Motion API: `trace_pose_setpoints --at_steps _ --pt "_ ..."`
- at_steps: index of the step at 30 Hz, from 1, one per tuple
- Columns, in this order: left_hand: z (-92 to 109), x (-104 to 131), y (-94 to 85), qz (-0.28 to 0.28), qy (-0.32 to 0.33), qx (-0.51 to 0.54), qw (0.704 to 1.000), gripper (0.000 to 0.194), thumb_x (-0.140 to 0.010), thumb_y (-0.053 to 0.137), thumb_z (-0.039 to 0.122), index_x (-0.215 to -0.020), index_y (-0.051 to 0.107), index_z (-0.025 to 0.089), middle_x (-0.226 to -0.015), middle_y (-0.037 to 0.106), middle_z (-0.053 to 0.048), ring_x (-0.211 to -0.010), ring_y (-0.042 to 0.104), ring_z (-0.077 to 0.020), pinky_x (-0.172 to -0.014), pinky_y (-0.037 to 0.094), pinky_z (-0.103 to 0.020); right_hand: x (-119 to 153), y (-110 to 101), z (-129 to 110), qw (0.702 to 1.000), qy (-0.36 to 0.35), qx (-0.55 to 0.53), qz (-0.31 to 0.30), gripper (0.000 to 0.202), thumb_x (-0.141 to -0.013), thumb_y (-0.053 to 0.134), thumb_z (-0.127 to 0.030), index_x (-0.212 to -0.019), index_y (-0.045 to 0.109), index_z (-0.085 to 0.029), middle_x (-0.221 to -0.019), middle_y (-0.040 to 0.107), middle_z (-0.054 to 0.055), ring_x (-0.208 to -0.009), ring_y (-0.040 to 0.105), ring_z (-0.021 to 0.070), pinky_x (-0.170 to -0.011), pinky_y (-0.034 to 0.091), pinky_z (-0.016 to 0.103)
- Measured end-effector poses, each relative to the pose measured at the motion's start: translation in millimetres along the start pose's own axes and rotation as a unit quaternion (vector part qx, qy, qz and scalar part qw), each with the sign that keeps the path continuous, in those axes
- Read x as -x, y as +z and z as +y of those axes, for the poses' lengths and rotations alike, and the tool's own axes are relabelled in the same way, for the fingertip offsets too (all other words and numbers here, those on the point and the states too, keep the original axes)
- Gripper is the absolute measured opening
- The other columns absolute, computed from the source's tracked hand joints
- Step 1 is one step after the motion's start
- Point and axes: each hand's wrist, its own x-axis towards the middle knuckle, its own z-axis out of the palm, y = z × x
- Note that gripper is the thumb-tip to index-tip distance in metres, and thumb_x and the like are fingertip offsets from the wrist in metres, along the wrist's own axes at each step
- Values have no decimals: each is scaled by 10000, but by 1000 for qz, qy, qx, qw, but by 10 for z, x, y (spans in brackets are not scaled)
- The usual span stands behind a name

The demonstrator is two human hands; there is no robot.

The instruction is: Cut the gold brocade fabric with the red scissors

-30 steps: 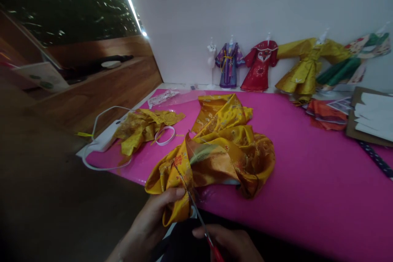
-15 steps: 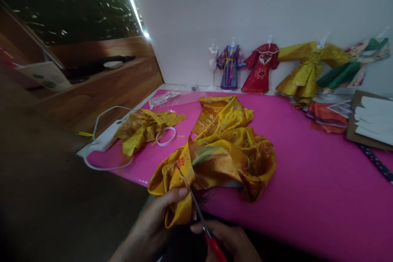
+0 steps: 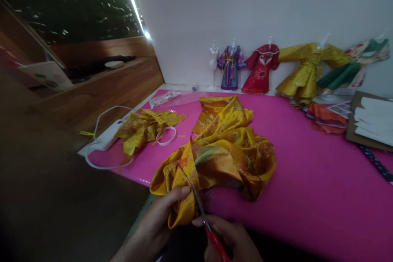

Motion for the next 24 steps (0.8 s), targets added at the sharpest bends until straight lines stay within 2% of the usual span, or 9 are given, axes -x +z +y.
trace_pose_setpoints --at_steps 5,8,12,14,19,24 --pt "26 19 57 29 5 11 1000 412 -587 778 237 -968 708 96 -767 755 -80 -600 674 -208 -529 544 -294 -22 -31 -120 1000 3 6 -5 544 -743 640 -673 -1055 686 -229 -560 502 -31 -491 481 159 -566 474 322" --pt "37 10 71 37 3 11 999 377 -582 775 229 -929 714 93 -747 745 -69 -591 662 -191 -530 544 -284 -3 -26 -164 1000 -6 -17 -3 487 -766 659 -629 -1053 689 -237 -575 498 -32 -496 463 147 -555 469 301" --pt "40 -3 69 34 9 4 999 354 -584 771 233 -903 722 87 -699 742 -71 -544 649 -181 -505 522 -271 16 2 -252 1000 -14 -10 17 523 -753 661 -652 -1061 689 -230 -577 487 -27 -511 450 151 -536 457 289" --pt "43 2 72 34 10 0 999 344 -579 772 237 -882 727 80 -659 738 -72 -510 639 -176 -510 525 -276 12 12 -329 1000 -4 4 12 515 -783 630 -657 -1047 683 -218 -590 465 -32 -518 425 140 -523 425 271" --pt "48 21 86 48 12 3 999 329 -548 783 224 -844 722 93 -639 739 -61 -496 643 -177 -504 529 -275 -29 27 -445 999 20 12 -22 520 -811 588 -678 -974 621 -185 -576 336 -76 -501 264 96 -464 237 235" --pt "42 20 69 40 13 4 999 344 -572 776 222 -885 728 88 -652 752 -69 -496 652 -183 -514 528 -278 -48 22 -418 999 10 6 -31 490 -846 528 -695 -866 540 -205 -602 321 -79 -515 252 91 -473 225 229"
